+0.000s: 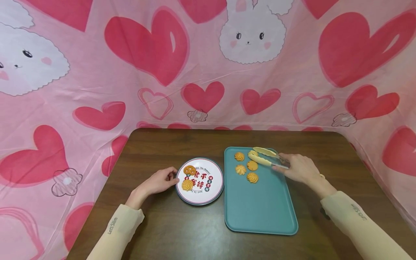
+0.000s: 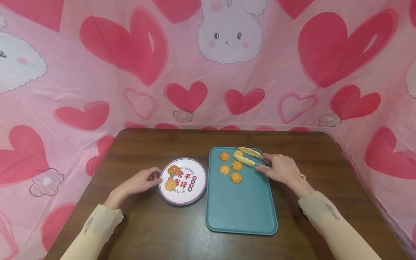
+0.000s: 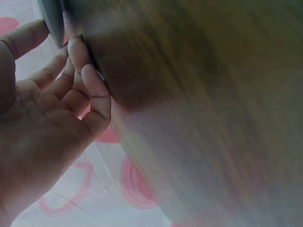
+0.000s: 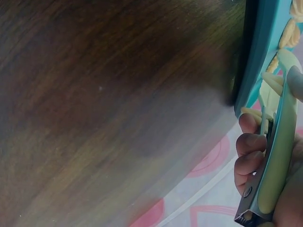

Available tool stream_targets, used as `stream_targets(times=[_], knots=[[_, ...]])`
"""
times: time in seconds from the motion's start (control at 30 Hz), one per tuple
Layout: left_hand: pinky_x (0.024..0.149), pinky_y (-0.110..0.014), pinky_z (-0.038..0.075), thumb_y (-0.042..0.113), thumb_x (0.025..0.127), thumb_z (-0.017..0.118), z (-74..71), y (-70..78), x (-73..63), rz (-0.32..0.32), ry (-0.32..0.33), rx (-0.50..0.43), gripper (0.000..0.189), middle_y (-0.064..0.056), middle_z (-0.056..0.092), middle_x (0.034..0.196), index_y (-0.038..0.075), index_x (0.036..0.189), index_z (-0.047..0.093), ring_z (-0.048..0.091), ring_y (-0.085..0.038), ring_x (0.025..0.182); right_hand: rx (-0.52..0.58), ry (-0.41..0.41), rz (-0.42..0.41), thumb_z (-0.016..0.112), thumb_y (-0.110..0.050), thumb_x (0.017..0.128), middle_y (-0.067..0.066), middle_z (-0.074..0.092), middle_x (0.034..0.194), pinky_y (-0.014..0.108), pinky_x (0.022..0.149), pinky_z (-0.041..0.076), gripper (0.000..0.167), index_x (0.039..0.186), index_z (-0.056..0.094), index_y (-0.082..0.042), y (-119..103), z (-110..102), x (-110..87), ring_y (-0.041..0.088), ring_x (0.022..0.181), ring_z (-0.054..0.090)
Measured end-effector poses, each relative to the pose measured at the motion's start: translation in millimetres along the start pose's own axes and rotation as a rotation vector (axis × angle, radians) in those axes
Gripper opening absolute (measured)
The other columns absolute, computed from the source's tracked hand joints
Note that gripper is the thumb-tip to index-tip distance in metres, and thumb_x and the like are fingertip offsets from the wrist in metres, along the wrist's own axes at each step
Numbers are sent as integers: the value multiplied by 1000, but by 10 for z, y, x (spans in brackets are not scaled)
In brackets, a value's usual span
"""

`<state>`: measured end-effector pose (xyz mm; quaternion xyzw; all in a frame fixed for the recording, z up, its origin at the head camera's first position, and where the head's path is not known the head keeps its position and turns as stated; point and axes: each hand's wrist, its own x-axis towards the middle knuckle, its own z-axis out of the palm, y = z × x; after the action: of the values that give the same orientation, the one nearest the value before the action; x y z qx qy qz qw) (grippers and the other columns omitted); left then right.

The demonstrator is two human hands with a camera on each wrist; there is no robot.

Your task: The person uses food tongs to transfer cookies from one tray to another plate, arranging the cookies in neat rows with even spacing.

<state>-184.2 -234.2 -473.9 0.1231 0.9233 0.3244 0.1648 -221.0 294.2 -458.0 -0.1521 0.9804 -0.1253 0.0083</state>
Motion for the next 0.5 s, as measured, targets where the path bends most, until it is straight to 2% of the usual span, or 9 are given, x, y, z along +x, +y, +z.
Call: stream_targets(times=[0.5], knots=[[67, -34, 43, 25, 95, 69, -1, 4, -3, -15, -3, -6, 32, -2, 54, 84, 9, 121, 61, 51, -18, 77, 19, -14, 10, 57, -69, 89, 22, 66, 121, 58, 80, 50, 86, 139, 55, 1, -28, -11, 3, 38, 100, 65]])
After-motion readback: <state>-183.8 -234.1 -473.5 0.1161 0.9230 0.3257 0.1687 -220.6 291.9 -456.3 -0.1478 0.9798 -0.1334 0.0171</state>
